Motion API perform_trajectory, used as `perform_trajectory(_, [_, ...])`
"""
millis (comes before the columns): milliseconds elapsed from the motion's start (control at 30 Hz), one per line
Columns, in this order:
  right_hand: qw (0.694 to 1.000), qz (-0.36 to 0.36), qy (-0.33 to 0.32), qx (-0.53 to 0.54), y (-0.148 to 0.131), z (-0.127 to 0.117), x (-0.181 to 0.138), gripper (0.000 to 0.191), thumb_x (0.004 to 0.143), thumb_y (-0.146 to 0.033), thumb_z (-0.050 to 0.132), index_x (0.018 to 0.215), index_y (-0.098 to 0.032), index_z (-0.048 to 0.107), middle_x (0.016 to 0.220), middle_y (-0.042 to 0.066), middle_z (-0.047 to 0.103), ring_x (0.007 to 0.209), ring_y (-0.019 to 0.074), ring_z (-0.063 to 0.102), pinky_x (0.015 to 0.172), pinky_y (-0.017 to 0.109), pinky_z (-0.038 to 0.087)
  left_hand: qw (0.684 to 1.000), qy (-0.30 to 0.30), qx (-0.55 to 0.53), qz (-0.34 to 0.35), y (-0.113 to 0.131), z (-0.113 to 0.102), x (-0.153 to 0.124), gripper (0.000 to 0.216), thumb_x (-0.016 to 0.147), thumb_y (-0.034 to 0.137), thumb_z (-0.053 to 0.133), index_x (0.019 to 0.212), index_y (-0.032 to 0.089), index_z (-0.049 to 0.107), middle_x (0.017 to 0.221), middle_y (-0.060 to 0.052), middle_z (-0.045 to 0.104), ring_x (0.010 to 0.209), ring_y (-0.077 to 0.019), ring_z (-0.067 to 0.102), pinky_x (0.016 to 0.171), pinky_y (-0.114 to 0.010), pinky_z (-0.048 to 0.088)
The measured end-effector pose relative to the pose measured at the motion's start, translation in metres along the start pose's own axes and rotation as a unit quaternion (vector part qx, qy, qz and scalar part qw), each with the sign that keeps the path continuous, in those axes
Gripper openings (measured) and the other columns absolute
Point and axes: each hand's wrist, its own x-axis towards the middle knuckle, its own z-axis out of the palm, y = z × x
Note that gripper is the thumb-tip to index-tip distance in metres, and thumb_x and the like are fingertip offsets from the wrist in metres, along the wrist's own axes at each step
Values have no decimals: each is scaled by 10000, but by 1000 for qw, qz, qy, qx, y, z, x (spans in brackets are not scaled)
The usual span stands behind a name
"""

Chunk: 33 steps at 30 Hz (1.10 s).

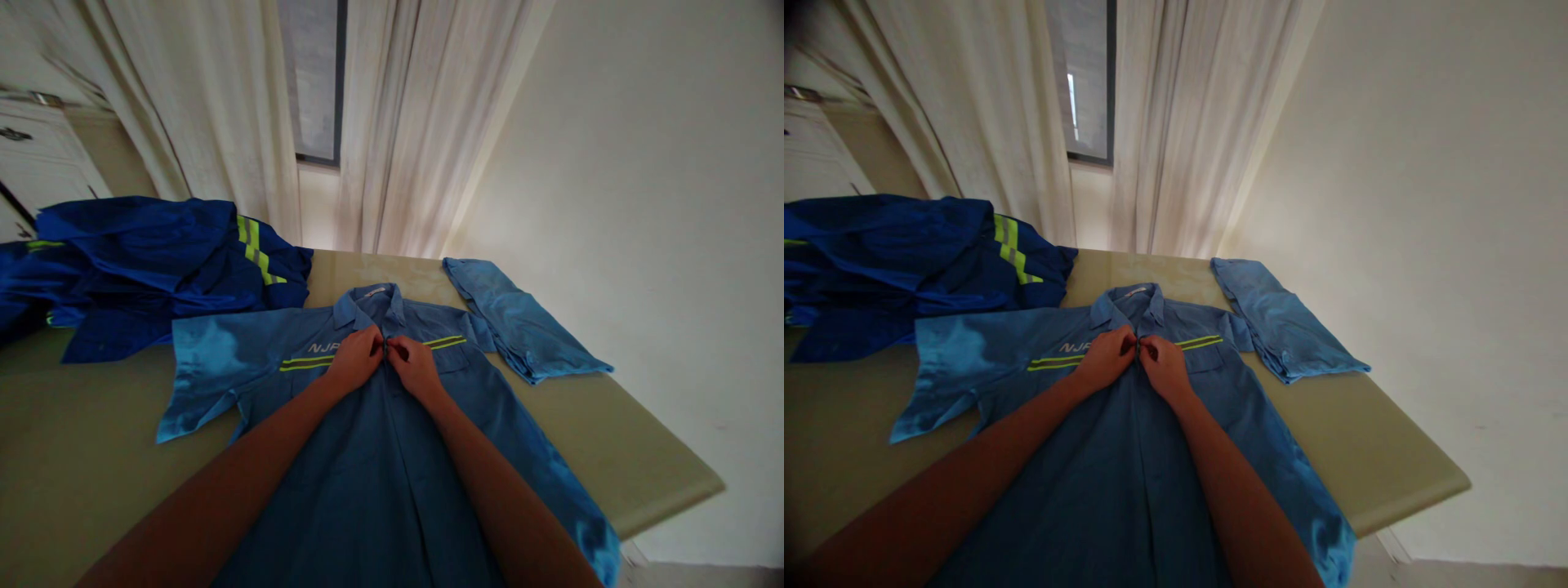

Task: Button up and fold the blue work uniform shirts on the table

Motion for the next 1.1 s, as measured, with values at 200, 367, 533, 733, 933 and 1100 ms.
perform_trajectory(200, [998,-6,35,-47,4,3,4,106,881,-163,636,900,-182,738,852,42,704,758,172,626,749,271,453,998,12,-68,12,0,-3,1,72,937,239,559,899,219,618,848,-29,738,799,-203,700,739,-316,495])
perform_trajectory(367, [998,-10,41,-44,2,4,3,93,897,-164,630,874,-189,717,843,32,682,747,167,619,732,267,451,998,-1,-64,11,-3,1,2,135,989,320,550,931,210,603,868,-37,728,808,-214,692,732,-322,488])
perform_trajectory(533, [998,-3,40,-41,-1,3,2,85,915,-186,640,880,-187,719,853,31,677,741,162,618,736,265,457,999,2,-44,28,-6,5,3,86,1005,237,510,971,203,582,936,-53,712,886,-216,679,802,-331,491])
perform_trajectory(733, [998,-10,43,-43,0,3,2,87,921,-178,643,883,-188,720,859,32,680,739,164,626,734,267,461,999,12,-36,30,-4,6,3,66,985,209,534,960,190,592,952,-68,715,895,-220,676,819,-337,495])
perform_trajectory(933, [996,-5,61,-63,4,6,3,71,910,-178,666,876,-185,728,842,33,684,736,171,625,730,280,446,995,5,-100,7,-6,4,4,50,957,216,578,971,193,619,907,-52,745,857,-214,709,774,-318,507])
perform_trajectory(1100, [996,6,64,-57,6,6,4,57,884,-185,690,844,-195,729,798,23,680,714,167,615,700,281,434,992,9,-129,-8,-7,3,5,66,903,180,614,964,186,639,890,-44,753,831,-201,712,763,-303,511])
